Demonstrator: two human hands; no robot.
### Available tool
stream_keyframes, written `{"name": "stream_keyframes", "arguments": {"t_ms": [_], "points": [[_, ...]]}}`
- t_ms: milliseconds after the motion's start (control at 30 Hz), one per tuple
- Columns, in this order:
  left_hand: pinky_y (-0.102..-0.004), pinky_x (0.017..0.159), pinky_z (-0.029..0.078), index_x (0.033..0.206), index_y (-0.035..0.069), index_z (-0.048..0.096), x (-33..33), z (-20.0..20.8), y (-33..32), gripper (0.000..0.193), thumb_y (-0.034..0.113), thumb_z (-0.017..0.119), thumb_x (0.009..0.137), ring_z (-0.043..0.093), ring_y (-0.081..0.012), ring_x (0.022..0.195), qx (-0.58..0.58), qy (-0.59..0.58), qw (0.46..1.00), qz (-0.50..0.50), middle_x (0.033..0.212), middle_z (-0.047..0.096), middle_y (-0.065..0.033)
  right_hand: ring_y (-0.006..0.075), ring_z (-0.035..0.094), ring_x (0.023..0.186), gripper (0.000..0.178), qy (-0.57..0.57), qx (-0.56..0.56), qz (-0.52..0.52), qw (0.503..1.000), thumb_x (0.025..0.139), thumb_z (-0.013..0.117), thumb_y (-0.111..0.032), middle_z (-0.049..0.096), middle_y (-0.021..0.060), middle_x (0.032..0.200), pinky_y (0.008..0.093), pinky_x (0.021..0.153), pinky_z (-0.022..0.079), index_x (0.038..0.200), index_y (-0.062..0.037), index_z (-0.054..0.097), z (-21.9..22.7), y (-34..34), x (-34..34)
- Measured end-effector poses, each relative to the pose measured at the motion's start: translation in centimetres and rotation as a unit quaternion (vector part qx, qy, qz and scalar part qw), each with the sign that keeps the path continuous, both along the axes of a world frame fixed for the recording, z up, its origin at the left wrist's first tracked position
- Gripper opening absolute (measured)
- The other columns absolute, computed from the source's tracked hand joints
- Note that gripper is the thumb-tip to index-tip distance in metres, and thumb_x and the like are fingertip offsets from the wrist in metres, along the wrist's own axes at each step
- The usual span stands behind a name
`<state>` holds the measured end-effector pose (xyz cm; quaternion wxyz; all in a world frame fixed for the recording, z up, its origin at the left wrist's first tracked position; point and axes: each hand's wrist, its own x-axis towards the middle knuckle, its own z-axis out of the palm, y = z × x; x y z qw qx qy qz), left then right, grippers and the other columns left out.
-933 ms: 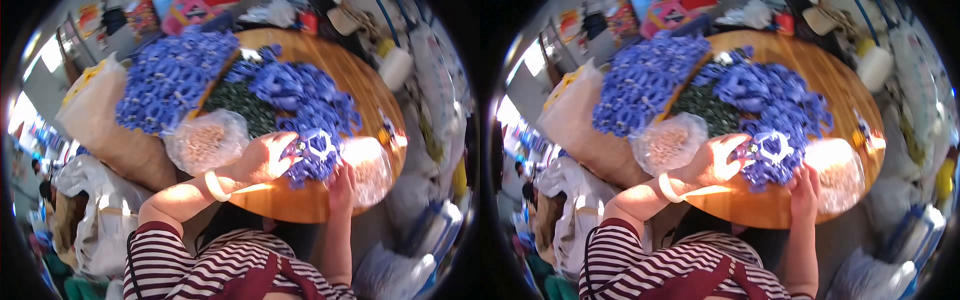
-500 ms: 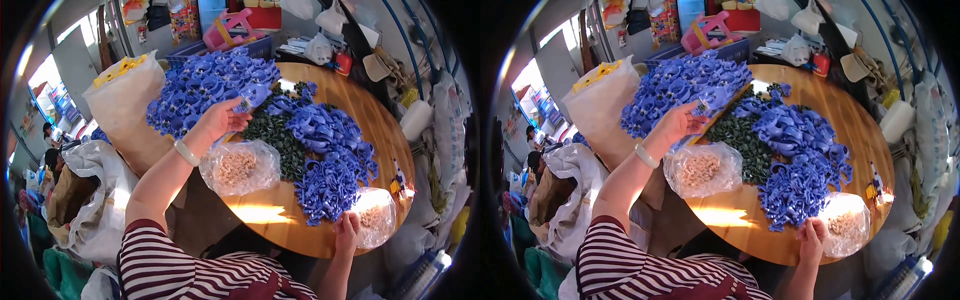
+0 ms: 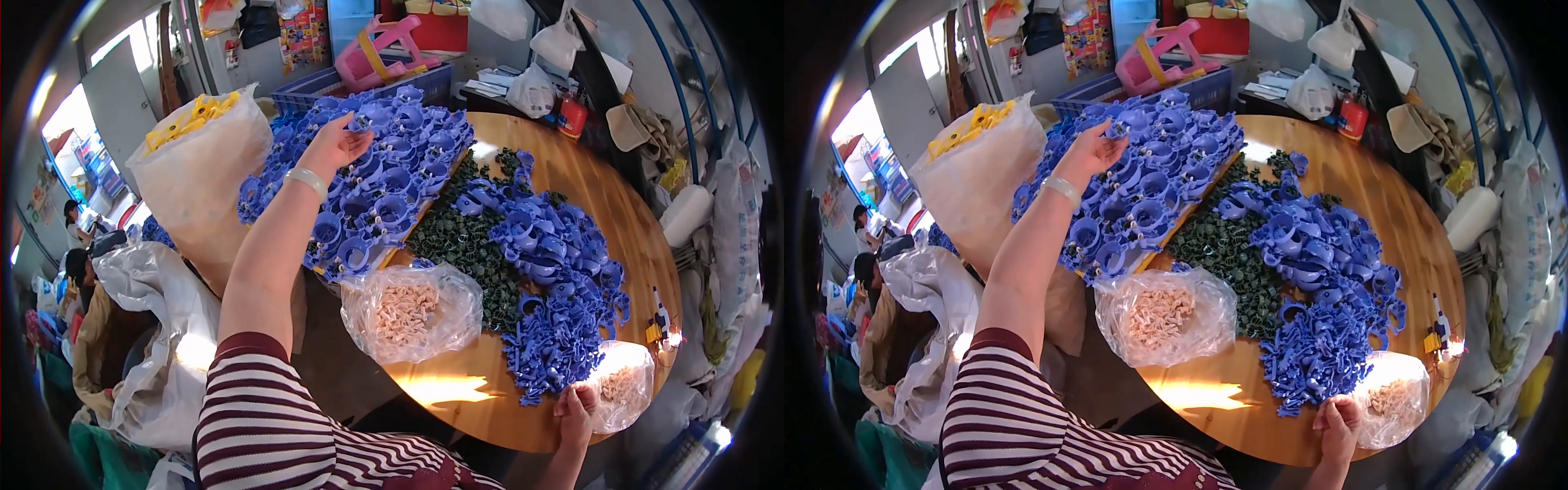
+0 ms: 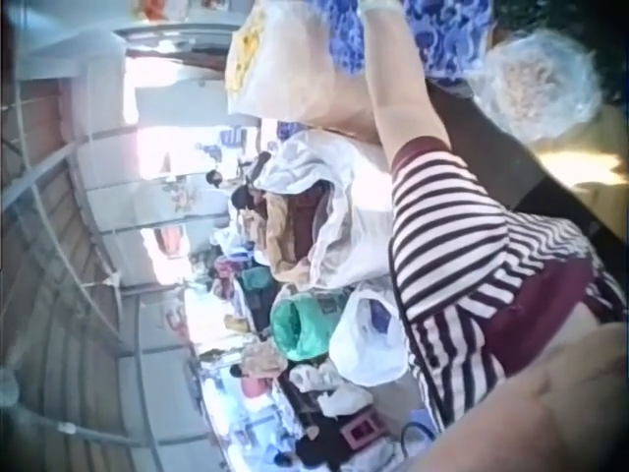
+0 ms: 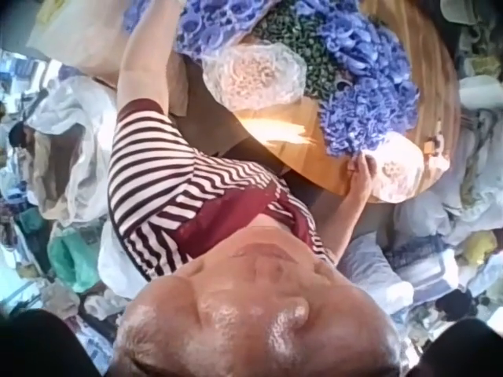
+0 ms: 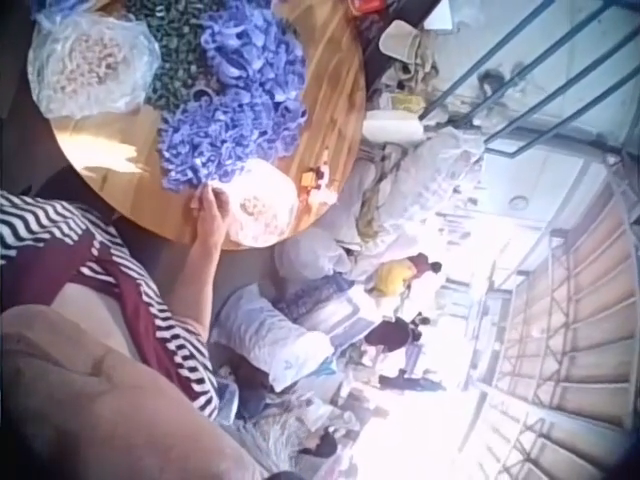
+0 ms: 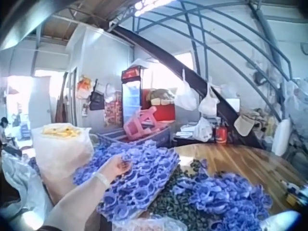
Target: Assembling small blue plastic toy components by hand at a workbench.
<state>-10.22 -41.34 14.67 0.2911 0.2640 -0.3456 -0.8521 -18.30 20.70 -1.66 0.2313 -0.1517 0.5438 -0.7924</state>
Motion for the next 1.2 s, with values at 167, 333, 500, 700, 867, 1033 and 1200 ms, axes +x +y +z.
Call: {"name": "stream_keyframes", "arguments": {"t_ms": [167, 333, 500, 700, 867, 1033, 1200], "points": [[-0.0239, 0.055, 0.050, 0.099, -0.004, 0.053, 0.1, -0.7, -1.7, 0.044, 0.038, 0.054, 0.088, 0.061, -0.0159, 0.070, -0.104, -0.121, 0.983, -0.092, 0.091, 0.063, -0.0112, 0.0114, 0.051, 0.053, 0.007, -0.015, 0.024, -0.005, 1.000, 0.086, 0.054, -0.002, 0.058, 0.0072, 0.073, 0.0197, 0.047, 0.040, 0.092, -0.0056, 0.056, 0.0, -0.3, -0.4], [-0.0261, 0.037, 0.039, 0.082, -0.006, 0.057, 0.3, 0.2, -1.7, 0.061, 0.051, 0.040, 0.090, 0.051, -0.0160, 0.038, -0.269, -0.275, 0.919, -0.083, 0.059, 0.060, -0.0120, 0.0112, 0.051, 0.053, 0.008, -0.007, 0.023, -0.005, 1.000, 0.086, 0.054, -0.001, 0.058, 0.0077, 0.074, 0.0199, 0.047, 0.041, 0.091, -0.0053, 0.057, 0.1, -0.5, -0.3], [-0.0274, 0.035, 0.039, 0.072, -0.007, 0.057, 1.5, 0.7, 0.2, 0.062, 0.050, 0.041, 0.088, 0.051, -0.0174, 0.037, -0.387, -0.361, 0.848, -0.007, 0.055, 0.059, -0.0131, 0.0108, 0.051, 0.054, 0.008, -0.015, 0.008, 0.017, 1.000, 0.085, 0.055, 0.000, 0.059, 0.0079, 0.076, 0.0200, 0.048, 0.041, 0.090, -0.0053, 0.058, -0.4, -0.3, -0.2], [-0.0275, 0.041, 0.044, 0.067, -0.002, 0.059, 3.4, 2.3, 4.3, 0.054, 0.047, 0.046, 0.086, 0.059, -0.0177, 0.044, -0.525, -0.417, 0.737, 0.080, 0.050, 0.057, -0.0098, 0.0106, 0.052, 0.054, 0.009, 0.001, 0.027, 0.006, 1.000, 0.085, 0.055, 0.001, 0.058, 0.0068, 0.073, 0.0188, 0.047, 0.041, 0.089, -0.0059, 0.058, -0.1, -0.4, 0.4], [-0.0273, 0.044, 0.044, 0.074, 0.003, 0.062, 1.3, 1.4, 11.0, 0.034, 0.033, 0.053, 0.087, 0.056, -0.0146, 0.042, -0.666, -0.321, 0.671, 0.060, 0.052, 0.057, -0.0063, 0.0080, 0.049, 0.050, 0.005, 0.021, 0.092, 0.013, 0.995, 0.085, 0.055, -0.002, 0.055, 0.0041, 0.068, 0.0177, 0.043, 0.038, 0.087, -0.0066, 0.055, 0.6, -0.7, 0.1], [-0.0234, 0.047, 0.043, 0.086, 0.002, 0.062, -3.2, -2.1, 21.9, 0.018, 0.019, 0.057, 0.085, 0.055, -0.0092, 0.051, -0.696, -0.213, 0.663, -0.173, 0.062, 0.058, -0.0033, 0.0078, 0.050, 0.054, 0.004, -0.002, 0.077, 0.023, 0.997, 0.086, 0.056, -0.003, 0.057, 0.0035, 0.071, 0.0171, 0.048, 0.040, 0.089, -0.0061, 0.056, 1.0, -0.7, -0.3], [-0.0396, 0.071, 0.047, 0.092, 0.004, 0.061, -8.7, -7.2, 27.7, 0.017, 0.013, 0.061, 0.077, 0.059, -0.0301, 0.083, -0.883, -0.117, 0.431, -0.147, 0.087, 0.059, -0.0131, 0.0079, 0.051, 0.055, 0.005, -0.009, 0.053, 0.048, 0.997, 0.086, 0.056, -0.004, 0.057, 0.0030, 0.072, 0.0168, 0.050, 0.040, 0.090, -0.0059, 0.058, 1.1, -0.6, -0.1]]}}
